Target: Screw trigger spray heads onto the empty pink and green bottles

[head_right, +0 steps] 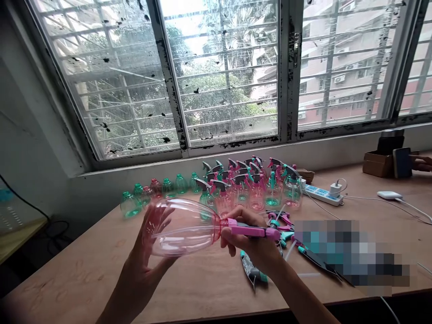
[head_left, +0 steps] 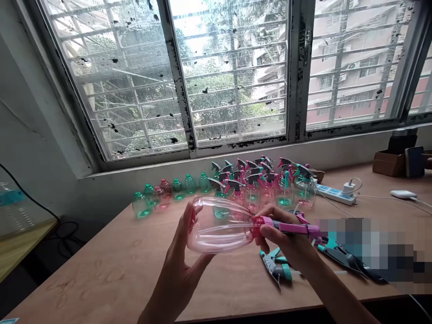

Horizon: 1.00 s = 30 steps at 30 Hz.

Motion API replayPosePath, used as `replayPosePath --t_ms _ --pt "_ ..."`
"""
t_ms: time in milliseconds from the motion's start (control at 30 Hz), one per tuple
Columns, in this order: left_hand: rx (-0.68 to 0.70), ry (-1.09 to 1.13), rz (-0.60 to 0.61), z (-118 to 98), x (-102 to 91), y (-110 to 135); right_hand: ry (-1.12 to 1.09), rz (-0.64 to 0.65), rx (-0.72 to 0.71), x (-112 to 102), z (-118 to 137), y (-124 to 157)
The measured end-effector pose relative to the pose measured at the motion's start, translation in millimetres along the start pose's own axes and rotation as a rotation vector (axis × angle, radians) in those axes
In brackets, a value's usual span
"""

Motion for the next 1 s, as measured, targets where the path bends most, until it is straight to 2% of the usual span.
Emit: replayPosePath --t_ms 133,300,367,533,600,700,767,900,1000 --pt "0.063 -0.061 -0.026 2.8 0.2 0.1 0.033 0.009 0.000 0.8 -0.1 0.8" --pt "-0.025 -0.057 -0.050 6.6 -2.1 -1.6 0.262 0.002 -0.143 -3.1 4.4 6.0" --pt "-0.034 -0.053 -0.050 7.0 -2.1 -2.3 0.201 0.003 -0.117 -2.4 3.1 4.4" --pt "0.080 -0.087 -0.101 2.7 -0.7 -3.1 -0.009 -0.018 0.008 1.5 -5.9 -2.4" --pt "0.041 -0.043 -0.091 1.8 0.6 -2.7 0.017 -0.008 -0.013 1.0 -6.0 -2.1" --pt "-0.120 0.156 -0.068 2.9 1.3 -2.1 0.191 0.027 -0.095 -1.4 -2.0 1.3" --pt "-0.166 0.227 -0.061 3.0 1.1 -2.1 0.256 0.032 -0.099 -2.6 -0.5 2.3" --pt "-0.043 0.146 -0.053 2.7 1.6 -1.0 0.039 0.031 0.048 0.8 -5.2 -1.7" --pt "0.000 0.114 -0.044 5.0 4.8 1.4 -0.050 0.008 0.081 2.4 -8.1 -5.5"
Point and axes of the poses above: each hand's wrist, its own y-axis away from the middle knuckle, its own x-axis out of the palm, z = x × y, the point moved 4 cm from there along -y, towards the middle knuckle, and after that the axes turned 10 degrees about -z, right-handed, at the moved point
